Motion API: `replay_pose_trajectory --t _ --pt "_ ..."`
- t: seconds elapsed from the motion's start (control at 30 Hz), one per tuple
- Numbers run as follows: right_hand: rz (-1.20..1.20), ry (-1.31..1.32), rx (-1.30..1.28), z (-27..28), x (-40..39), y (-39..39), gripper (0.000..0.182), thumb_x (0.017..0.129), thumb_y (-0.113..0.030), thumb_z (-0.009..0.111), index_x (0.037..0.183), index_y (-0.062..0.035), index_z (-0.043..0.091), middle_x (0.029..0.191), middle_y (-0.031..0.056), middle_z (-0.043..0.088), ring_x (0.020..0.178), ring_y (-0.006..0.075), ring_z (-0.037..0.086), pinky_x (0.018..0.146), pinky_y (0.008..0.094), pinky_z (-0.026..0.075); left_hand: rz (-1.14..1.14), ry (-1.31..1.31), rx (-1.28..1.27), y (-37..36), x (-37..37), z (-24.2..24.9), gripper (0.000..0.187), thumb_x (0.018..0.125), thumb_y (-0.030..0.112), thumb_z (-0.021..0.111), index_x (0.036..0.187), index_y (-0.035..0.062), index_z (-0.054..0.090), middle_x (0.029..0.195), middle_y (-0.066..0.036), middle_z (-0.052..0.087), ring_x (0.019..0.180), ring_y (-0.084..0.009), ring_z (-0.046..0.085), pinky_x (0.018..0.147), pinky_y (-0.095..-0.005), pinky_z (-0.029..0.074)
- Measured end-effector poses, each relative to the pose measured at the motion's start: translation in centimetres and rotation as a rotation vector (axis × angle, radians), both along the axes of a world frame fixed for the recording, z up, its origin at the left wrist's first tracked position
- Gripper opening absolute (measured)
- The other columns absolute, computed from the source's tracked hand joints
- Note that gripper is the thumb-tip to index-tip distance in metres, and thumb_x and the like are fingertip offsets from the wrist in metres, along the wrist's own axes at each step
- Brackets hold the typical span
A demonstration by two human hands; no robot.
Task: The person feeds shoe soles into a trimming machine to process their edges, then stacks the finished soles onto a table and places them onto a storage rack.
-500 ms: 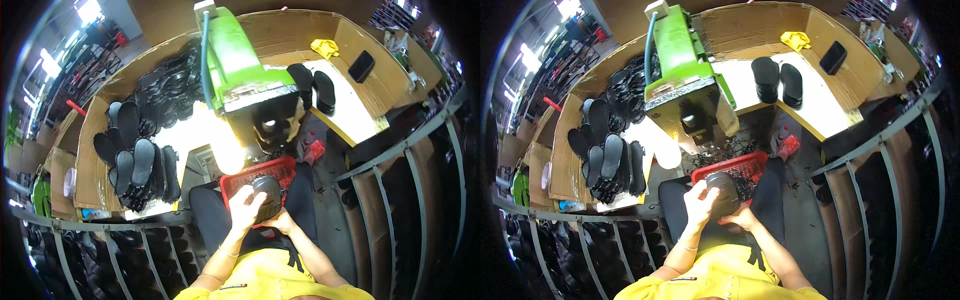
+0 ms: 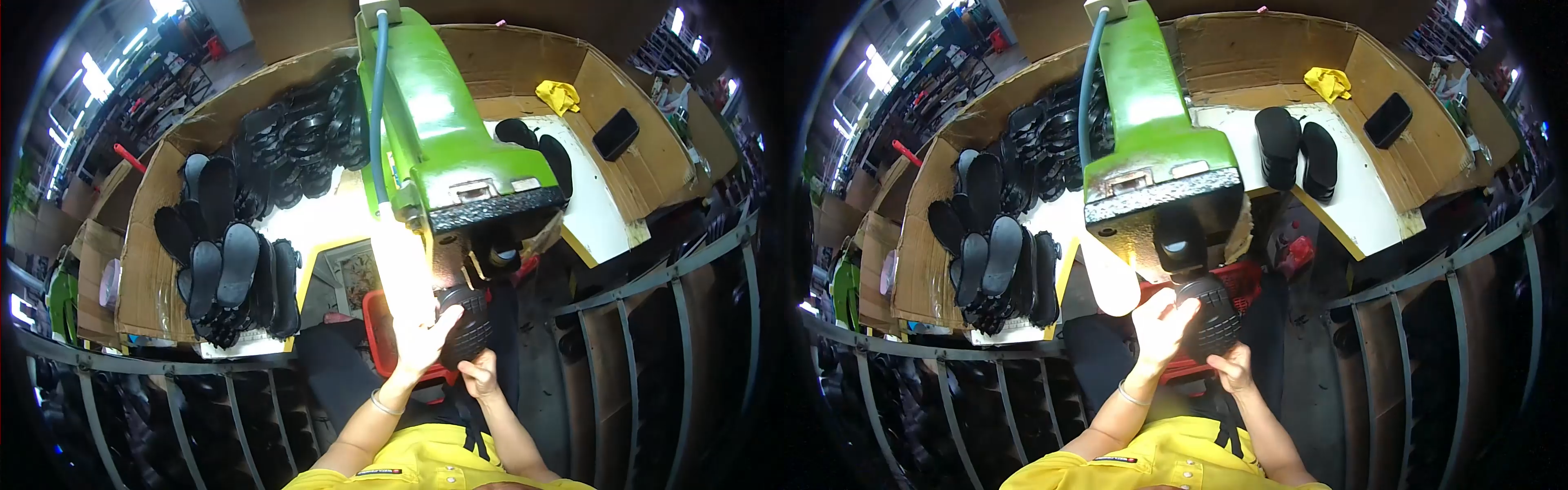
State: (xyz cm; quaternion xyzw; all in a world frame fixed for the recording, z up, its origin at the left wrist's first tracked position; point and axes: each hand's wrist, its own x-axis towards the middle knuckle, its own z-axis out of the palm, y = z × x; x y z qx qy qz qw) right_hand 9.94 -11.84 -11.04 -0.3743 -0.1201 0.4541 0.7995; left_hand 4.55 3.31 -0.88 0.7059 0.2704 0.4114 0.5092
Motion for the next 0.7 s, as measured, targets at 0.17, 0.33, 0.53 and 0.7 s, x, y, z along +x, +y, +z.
replay_pose_trajectory --t 0.17,0.33,0.53,0.7 --pt "-0.231 0.012 0.025 1.9 2.7 -1.1 0.037 0.069 0.003 0.066 0.106 0.0010 0.057 0.100 0.0088 0.064 0.091 0.0190 0.061 0.088 0.0333 0.048 0.003 0.038 0.017 -0.6 -0.2 -0.5 0.016 0.079 0.006 0.073 0.073 0.0024 0.058 0.065 0.004 0.049 0.056 -0.0033 0.037 0.049 -0.0211 0.031" --pt "-0.363 -0.059 0.000 4.6 6.7 -1.2 0.031 0.070 0.003 0.063 0.100 -0.0017 0.056 0.099 0.0091 0.064 0.090 0.0178 0.062 0.087 0.0315 0.049 -0.028 0.016 -0.070 -0.8 0.2 1.1 0.024 0.073 0.001 0.077 0.076 0.0046 0.053 0.066 0.005 0.043 0.056 -0.0023 0.034 0.049 -0.0196 0.029" --pt "-0.321 -0.148 -0.003 6.8 10.6 -0.3 0.031 0.071 0.001 0.066 0.100 -0.0010 0.055 0.097 0.0082 0.063 0.088 0.0163 0.061 0.086 0.0295 0.048 -0.071 0.007 -0.068 -0.6 0.1 0.3 0.031 0.069 -0.002 0.079 0.078 0.0047 0.051 0.070 0.004 0.042 0.060 -0.0034 0.036 0.051 -0.0212 0.031" --pt "-0.263 -0.172 -0.004 6.4 10.3 0.9 0.030 0.071 0.000 0.067 0.099 -0.0003 0.056 0.094 0.0077 0.063 0.085 0.0152 0.060 0.084 0.0283 0.048 0.008 -0.183 0.050 0.2 -0.9 0.5 0.021 0.078 0.005 0.074 0.096 -0.0015 0.066 0.082 -0.006 0.065 0.066 -0.0109 0.058 0.063 -0.0245 0.048"
